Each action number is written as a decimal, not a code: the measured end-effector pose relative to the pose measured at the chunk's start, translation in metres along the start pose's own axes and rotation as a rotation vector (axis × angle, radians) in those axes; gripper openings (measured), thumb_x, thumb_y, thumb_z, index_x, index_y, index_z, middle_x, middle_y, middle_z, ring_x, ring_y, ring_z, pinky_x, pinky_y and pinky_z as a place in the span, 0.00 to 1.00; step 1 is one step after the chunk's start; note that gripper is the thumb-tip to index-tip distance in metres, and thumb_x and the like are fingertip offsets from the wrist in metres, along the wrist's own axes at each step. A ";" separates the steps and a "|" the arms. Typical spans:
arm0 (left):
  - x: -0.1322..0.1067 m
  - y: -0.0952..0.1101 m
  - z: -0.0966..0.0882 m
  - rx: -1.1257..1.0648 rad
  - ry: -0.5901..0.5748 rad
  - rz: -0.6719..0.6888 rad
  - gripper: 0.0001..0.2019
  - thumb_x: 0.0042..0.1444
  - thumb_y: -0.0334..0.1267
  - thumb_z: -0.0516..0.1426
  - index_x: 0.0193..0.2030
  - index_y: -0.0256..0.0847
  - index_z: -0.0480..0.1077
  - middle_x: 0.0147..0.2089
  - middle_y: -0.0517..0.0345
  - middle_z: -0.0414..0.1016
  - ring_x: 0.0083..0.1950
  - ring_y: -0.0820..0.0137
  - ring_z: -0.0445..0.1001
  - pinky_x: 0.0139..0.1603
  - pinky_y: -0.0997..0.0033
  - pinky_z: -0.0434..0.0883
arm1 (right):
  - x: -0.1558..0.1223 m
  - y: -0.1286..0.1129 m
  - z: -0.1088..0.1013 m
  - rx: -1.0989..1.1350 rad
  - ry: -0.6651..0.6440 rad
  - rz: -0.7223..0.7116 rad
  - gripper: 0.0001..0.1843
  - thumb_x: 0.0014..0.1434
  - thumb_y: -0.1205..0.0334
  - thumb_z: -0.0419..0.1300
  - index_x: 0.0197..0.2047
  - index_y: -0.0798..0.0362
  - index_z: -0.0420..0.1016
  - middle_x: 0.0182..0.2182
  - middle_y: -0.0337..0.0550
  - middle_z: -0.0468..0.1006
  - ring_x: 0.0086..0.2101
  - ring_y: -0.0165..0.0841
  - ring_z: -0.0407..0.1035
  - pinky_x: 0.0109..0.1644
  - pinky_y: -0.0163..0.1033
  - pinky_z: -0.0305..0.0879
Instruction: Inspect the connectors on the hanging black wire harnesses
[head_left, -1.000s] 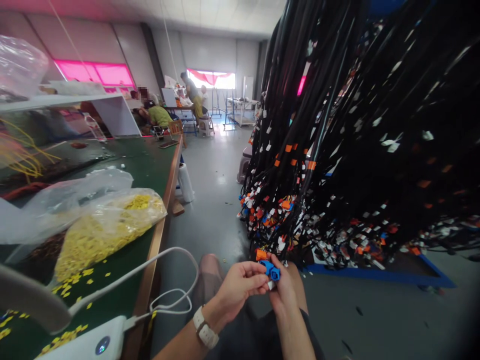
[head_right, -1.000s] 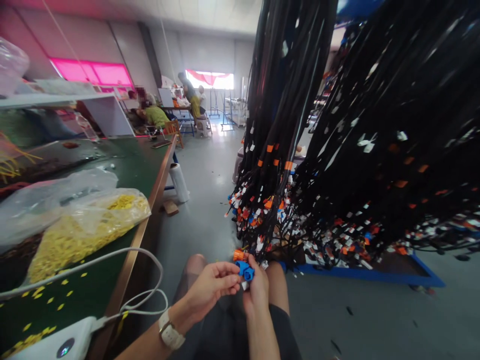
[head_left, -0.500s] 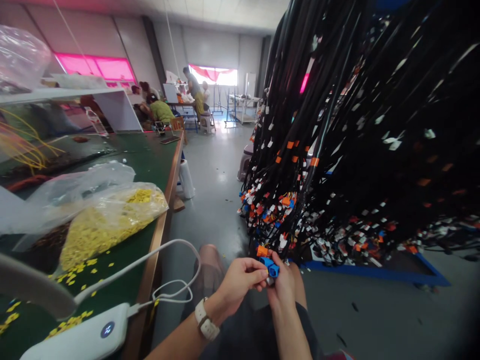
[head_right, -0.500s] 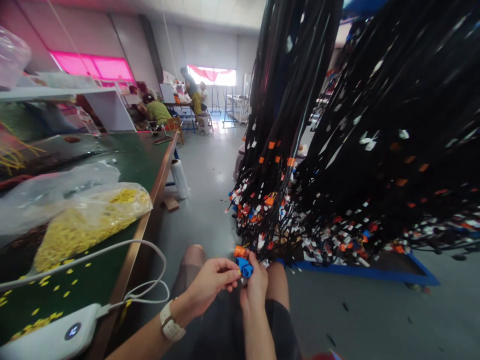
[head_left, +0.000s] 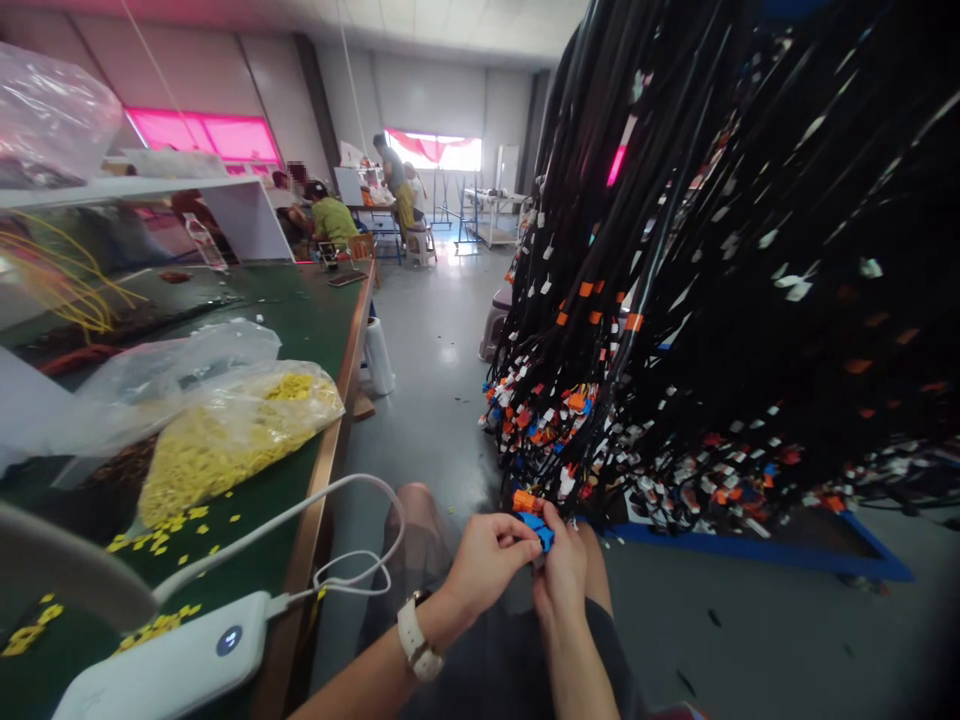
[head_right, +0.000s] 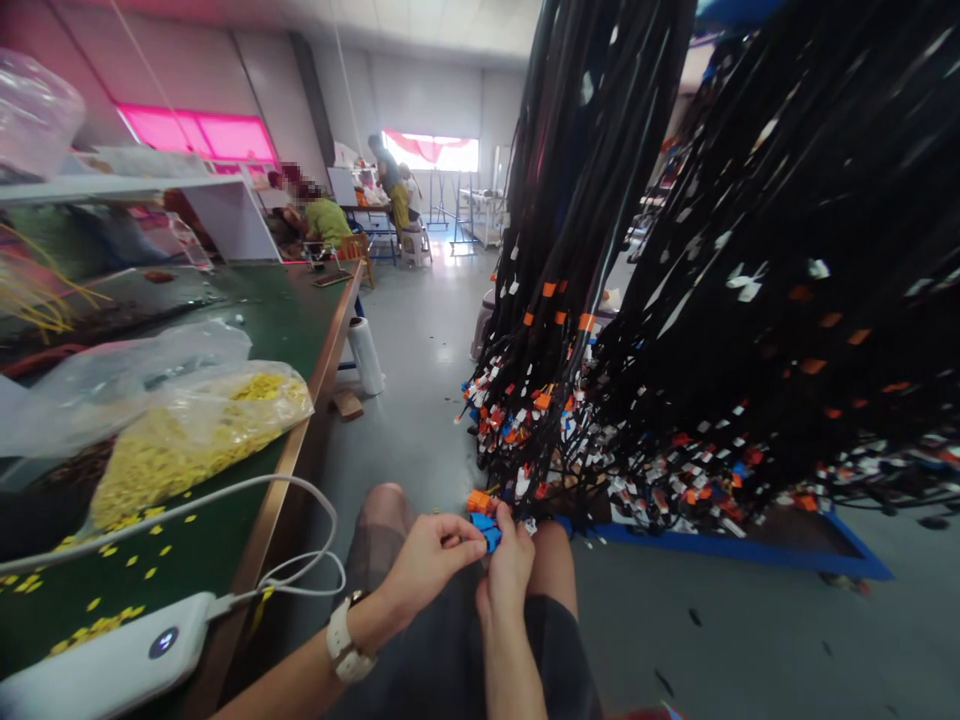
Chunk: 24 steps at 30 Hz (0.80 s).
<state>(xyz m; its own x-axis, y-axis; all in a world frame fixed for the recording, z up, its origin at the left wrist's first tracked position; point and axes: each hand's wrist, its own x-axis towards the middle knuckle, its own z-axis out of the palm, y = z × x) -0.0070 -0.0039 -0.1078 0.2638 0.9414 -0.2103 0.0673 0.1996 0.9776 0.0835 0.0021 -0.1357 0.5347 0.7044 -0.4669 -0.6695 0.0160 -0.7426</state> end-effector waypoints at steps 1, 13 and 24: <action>0.000 0.000 0.000 0.004 0.005 -0.001 0.07 0.42 0.35 0.59 0.26 0.32 0.74 0.19 0.62 0.63 0.23 0.77 0.54 0.25 0.77 0.53 | 0.000 0.001 0.000 0.002 0.005 -0.008 0.12 0.34 0.61 0.68 0.26 0.55 0.76 0.23 0.37 0.79 0.25 0.30 0.71 0.28 0.32 0.67; -0.001 0.004 0.001 -0.025 -0.004 -0.042 0.08 0.41 0.38 0.60 0.23 0.32 0.72 0.16 0.65 0.57 0.22 0.79 0.50 0.23 0.76 0.48 | 0.001 0.001 -0.005 -0.093 -0.006 -0.099 0.12 0.39 0.59 0.65 0.28 0.56 0.76 0.26 0.42 0.80 0.28 0.33 0.73 0.31 0.34 0.68; 0.002 -0.002 0.001 -0.063 0.021 -0.038 0.09 0.39 0.36 0.62 0.27 0.33 0.71 0.17 0.66 0.58 0.21 0.79 0.52 0.23 0.78 0.51 | 0.001 0.002 -0.009 -0.118 -0.013 -0.133 0.10 0.41 0.59 0.64 0.28 0.55 0.76 0.25 0.39 0.80 0.27 0.31 0.72 0.31 0.33 0.66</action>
<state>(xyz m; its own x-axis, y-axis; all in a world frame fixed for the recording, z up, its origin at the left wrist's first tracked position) -0.0055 -0.0030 -0.1106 0.2422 0.9382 -0.2473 0.0163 0.2509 0.9679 0.0872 -0.0036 -0.1415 0.6073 0.7109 -0.3547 -0.5277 0.0272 -0.8490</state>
